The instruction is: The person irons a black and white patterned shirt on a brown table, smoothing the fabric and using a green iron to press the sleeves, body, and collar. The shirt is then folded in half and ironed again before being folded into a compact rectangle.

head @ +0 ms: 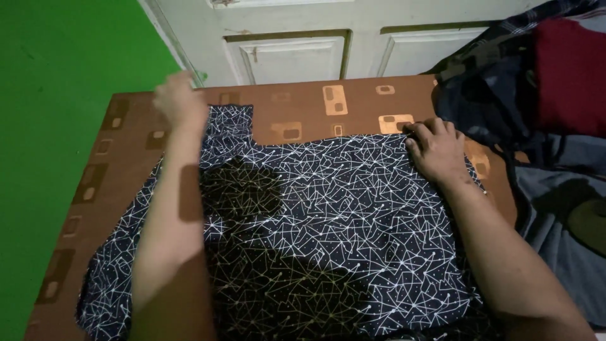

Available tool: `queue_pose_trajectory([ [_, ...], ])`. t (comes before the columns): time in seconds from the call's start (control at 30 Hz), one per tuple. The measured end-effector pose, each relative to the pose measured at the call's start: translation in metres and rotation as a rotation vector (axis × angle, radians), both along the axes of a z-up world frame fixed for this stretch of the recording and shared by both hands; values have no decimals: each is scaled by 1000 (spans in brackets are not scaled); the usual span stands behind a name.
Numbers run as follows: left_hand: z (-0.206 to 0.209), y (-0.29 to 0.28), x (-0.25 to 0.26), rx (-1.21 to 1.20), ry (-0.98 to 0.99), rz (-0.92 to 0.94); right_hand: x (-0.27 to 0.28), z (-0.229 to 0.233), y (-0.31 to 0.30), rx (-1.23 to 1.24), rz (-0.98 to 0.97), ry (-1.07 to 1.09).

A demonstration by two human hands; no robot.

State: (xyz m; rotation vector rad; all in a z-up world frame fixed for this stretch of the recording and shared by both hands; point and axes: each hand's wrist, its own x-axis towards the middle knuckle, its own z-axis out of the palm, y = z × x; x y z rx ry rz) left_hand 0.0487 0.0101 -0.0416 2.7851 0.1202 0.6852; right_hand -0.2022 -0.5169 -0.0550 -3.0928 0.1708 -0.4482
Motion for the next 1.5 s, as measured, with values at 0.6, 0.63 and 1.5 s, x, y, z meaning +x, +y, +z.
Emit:
queue_pose_trajectory([
  [0.6, 33, -108, -70, -69, 287, -358, -2, 4, -3, -10, 26, 31],
  [0.63, 42, -99, -72, -120, 170, -339, -1, 1, -5, -18, 11, 16],
  [1.5, -1, -21, -117, 201, 237, -295, 0, -9, -10, 18, 6, -38],
])
